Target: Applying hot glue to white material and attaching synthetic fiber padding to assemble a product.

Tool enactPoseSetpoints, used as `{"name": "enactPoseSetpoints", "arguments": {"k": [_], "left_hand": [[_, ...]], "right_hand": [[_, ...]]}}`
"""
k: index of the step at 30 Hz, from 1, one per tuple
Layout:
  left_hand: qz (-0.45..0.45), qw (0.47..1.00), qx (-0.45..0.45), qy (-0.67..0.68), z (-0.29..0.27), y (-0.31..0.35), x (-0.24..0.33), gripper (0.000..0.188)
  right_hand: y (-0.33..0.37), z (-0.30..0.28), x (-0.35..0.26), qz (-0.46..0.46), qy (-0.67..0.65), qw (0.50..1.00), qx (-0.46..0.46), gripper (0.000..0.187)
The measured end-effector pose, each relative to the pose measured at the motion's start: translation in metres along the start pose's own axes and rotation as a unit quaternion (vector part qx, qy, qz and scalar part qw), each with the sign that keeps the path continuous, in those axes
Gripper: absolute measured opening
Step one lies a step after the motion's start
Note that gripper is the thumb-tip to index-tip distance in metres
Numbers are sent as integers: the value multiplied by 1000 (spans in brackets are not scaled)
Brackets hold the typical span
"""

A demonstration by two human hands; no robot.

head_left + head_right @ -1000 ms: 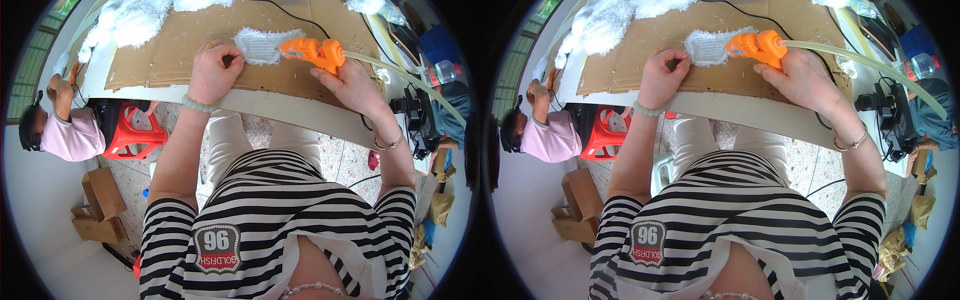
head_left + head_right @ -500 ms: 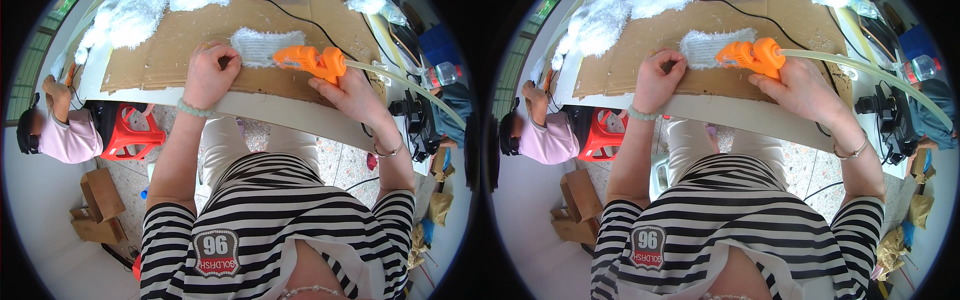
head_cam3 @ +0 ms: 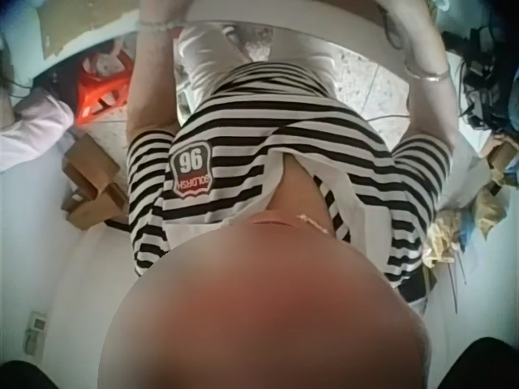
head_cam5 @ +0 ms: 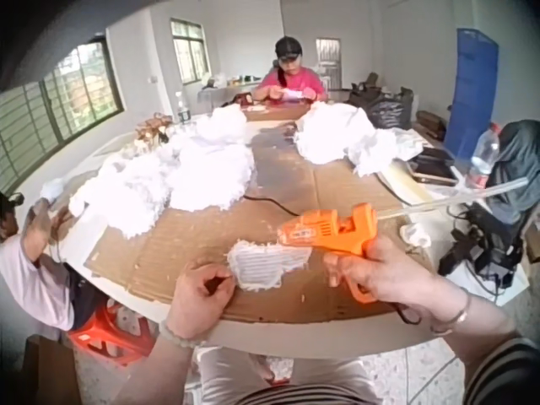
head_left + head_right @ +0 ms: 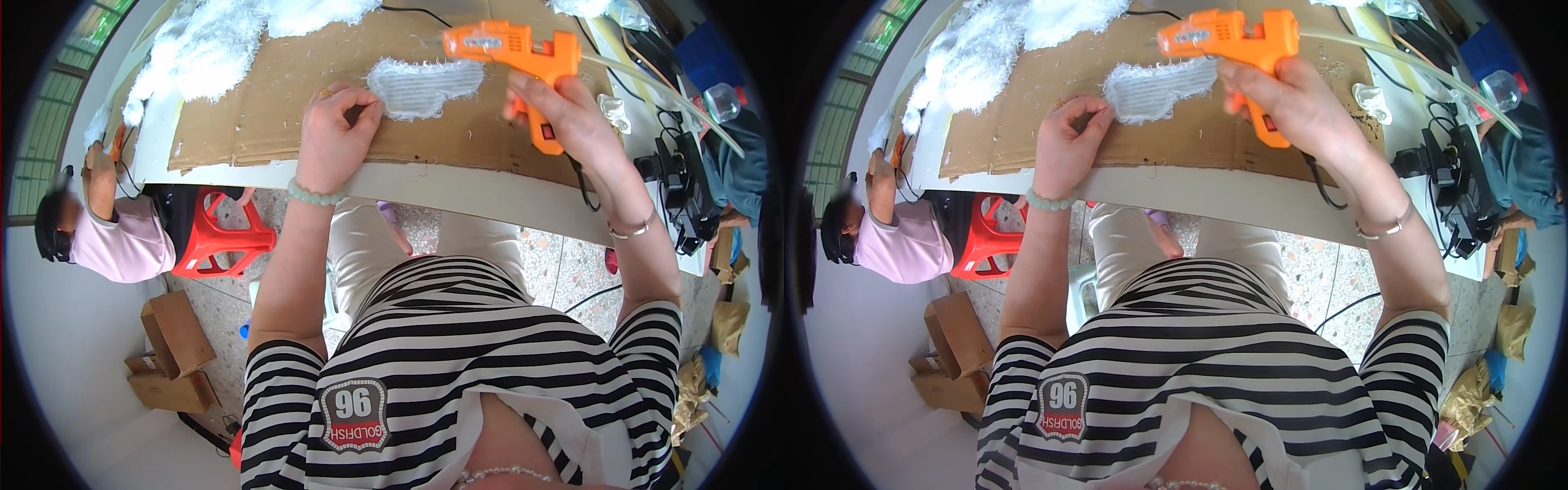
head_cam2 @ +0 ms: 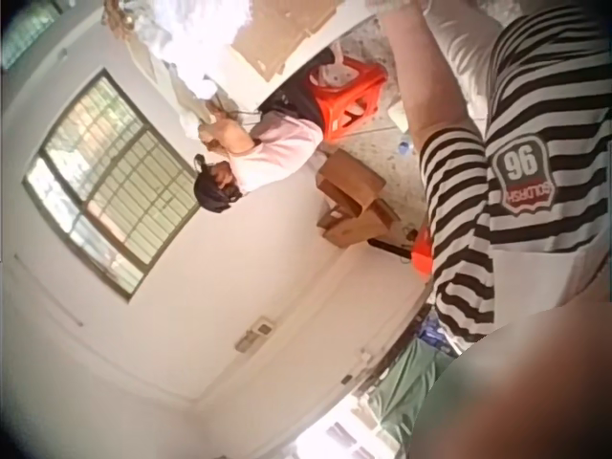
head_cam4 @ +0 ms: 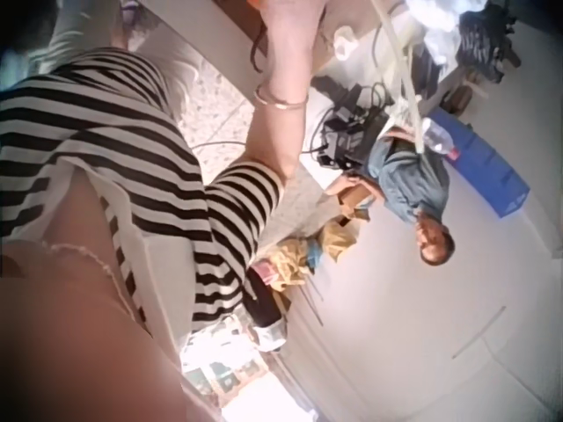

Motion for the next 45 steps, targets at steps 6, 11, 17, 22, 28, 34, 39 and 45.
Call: {"name": "enactPoseSetpoints", "arguments": {"k": [6, 11, 17, 22, 28, 34, 39, 45], "left_hand": [[-58, 996, -1, 74, -8, 3, -1, 14], [127, 961, 12, -247, -8, 5, 38, 30], [145, 966, -41, -210, 1, -8, 29, 26], [164, 969, -67, -173, 3, -17, 26, 17], [161, 972, -80, -152, 3, -24, 20, 22], [170, 963, -91, -188, -1, -10, 42, 28], [273, 924, -59, -259, 7, 1, 48, 26], [245, 938, -69, -236, 13, -11, 43, 17]], "right_hand": [[-53, 18, 13, -42, -227, 972, 32, 29], [-77, 20, 36, -52, -286, 955, 53, 26], [-76, 23, 50, 13, -302, 951, 64, 27], [-77, 23, 49, -3, -242, 970, 37, 32], [-77, 23, 49, -21, -224, 973, 57, 35], [-78, 23, 55, 16, -212, 976, 40, 38], [-80, 27, 45, 25, -350, 936, 41, 28], [-87, 30, 51, 14, -345, 938, 26, 27]]}}
Point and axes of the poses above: each hand's wrist, its own y-axis away from the middle knuckle, its own z-axis out of the palm, x = y × z, the point moved 7 cm from there along -y, towards the middle knuckle, and after that the axes turned 5 degrees about -z, right-handed, at the moved point
